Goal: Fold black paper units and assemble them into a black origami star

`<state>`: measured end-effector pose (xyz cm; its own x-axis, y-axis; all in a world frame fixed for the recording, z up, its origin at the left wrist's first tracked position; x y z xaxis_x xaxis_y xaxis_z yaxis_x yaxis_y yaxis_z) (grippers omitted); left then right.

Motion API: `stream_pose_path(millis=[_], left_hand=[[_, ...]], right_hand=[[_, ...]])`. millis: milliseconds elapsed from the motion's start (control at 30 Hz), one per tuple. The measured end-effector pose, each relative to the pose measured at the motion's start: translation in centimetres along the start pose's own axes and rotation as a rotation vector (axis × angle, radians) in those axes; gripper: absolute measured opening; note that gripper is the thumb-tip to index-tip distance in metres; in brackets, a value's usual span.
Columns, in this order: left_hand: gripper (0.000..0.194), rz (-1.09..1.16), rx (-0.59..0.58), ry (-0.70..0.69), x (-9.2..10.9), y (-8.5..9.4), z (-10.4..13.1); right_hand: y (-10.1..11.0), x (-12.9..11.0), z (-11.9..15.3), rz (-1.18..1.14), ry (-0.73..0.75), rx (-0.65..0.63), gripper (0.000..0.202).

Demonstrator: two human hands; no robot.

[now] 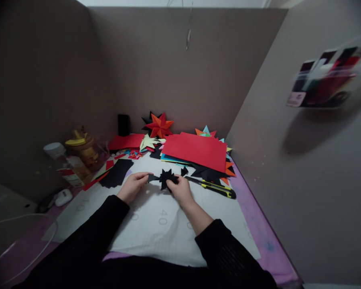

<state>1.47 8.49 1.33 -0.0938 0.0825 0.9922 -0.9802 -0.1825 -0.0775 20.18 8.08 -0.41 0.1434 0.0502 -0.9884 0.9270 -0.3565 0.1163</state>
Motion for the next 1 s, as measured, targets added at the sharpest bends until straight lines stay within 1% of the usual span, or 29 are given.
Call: stream_pose_path(millis=[167,267,400,500,733,1000], left_hand=[[0.030,-0.053,-0.001,-0.070,-0.1,0.0,-0.1],[0.031,-0.097,-0.003,-0.034,-0.4,0.0,-0.2],[0.023,-0.053,-0.004,0.012,-0.5,-0.1,-0.1],[0.024,-0.036,-0.017,0.030,-0.4,-0.3,0.0],[0.025,-0.096,-0.019,0.016,-0.5,-0.3,0.1],[0.028,-0.093,-0.006,0.031,-1.1,-0.1,-0.1]], right_hand=[[0.0,-0.1,0.0,0.012,0.026,-0.003,0.020],[0.1,-0.2,0.0,0.011,0.034,-0.002,0.020],[0.1,-0.3,0.0,0.016,0.038,-0.002,0.021],[0.1,-0.3,0.0,0.020,0.024,-0.001,0.022],[0.1,-0.3,0.0,0.013,0.036,-0.005,0.024],[0.1,0.0,-0.1,0.005,0.045,-0.006,0.021]])
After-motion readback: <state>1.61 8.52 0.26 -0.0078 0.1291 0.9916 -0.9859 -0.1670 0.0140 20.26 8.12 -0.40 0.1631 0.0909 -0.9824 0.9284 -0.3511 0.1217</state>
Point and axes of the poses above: each hand's wrist, its own z-axis away from the middle knuckle, its own y-axis out of the back of the hand, x = y × z, the point moved 7 cm from there along -z, towards the middle knuckle, and after that the axes turned 15 degrees about x, right-handed, at the moved point
